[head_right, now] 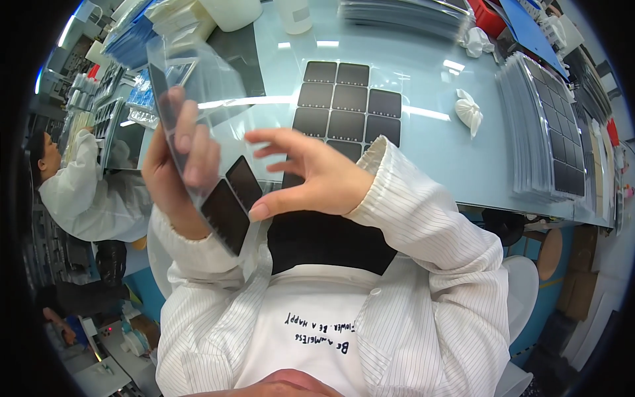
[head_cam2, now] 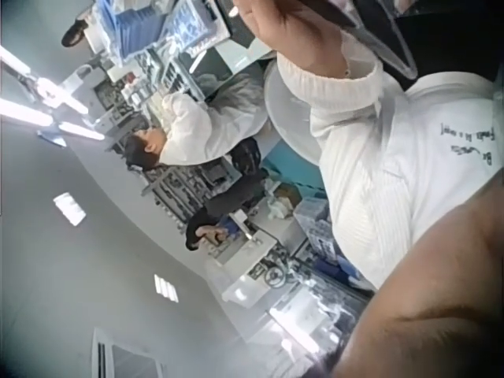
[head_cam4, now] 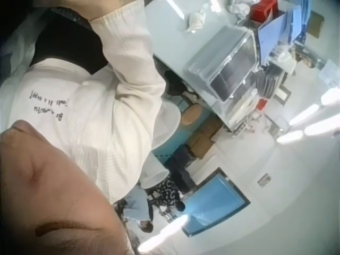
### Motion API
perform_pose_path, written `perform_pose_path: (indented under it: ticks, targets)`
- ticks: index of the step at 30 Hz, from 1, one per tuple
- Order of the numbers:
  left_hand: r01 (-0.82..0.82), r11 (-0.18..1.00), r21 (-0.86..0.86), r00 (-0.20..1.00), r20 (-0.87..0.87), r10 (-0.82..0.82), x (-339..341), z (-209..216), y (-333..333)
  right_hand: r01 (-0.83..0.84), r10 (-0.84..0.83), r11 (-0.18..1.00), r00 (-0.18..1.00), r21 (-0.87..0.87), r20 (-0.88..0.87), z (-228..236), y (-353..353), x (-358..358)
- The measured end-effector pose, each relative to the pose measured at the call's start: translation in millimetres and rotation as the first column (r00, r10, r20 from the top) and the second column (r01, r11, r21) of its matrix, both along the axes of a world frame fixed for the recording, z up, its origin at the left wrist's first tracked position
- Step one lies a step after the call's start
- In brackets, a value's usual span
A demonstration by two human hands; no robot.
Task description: Inspecting and cleaning individual photographic negatives on a light table.
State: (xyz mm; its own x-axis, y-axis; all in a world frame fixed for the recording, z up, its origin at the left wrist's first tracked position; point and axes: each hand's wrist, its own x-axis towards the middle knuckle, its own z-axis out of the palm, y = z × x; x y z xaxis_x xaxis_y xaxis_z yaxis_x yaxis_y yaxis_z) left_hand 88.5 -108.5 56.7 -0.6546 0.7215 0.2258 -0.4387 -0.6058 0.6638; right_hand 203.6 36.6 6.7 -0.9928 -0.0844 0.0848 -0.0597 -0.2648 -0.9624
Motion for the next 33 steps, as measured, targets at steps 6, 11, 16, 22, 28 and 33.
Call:
perform_pose_path:
  ticks: [6,11,16,22,28,33]
  targets:
    - [0.249,0.894,0.374,0.954,0.066,-0.293,-3.1,-28.6,10.1,-0.112,0.143,0.978,0.974,-0.179,0.175,-1.0,-19.6,-0.4]
    - [0.305,0.825,0.476,0.946,-0.048,-0.322,-9.7,-46.6,23.2,0.02,-0.02,1.0,0.999,0.008,0.043,-3.3,-25.6,8.8]
    - [0.469,0.711,0.525,0.88,-0.204,-0.429,-20.5,-54.0,35.3,-0.008,-0.002,0.988,0.998,0.156,0.066,6.2,-18.5,9.7]
    - [0.453,0.753,0.478,0.892,-0.256,-0.373,-24.9,-42.4,26.4,-0.045,0.067,0.992,0.98,-0.122,0.186,17.1,-6.4,16.5]
    - [0.428,0.801,0.419,0.899,-0.29,-0.329,-24.7,-41.1,26.0,-0.047,0.055,0.997,0.989,-0.063,0.139,15.4,-5.6,16.0]
    - [-0.367,0.925,0.103,0.866,-0.325,0.38,-21.4,-26.8,7.4,0.054,-0.054,0.998,0.998,-0.017,-0.041,20.4,3.8,28.4]
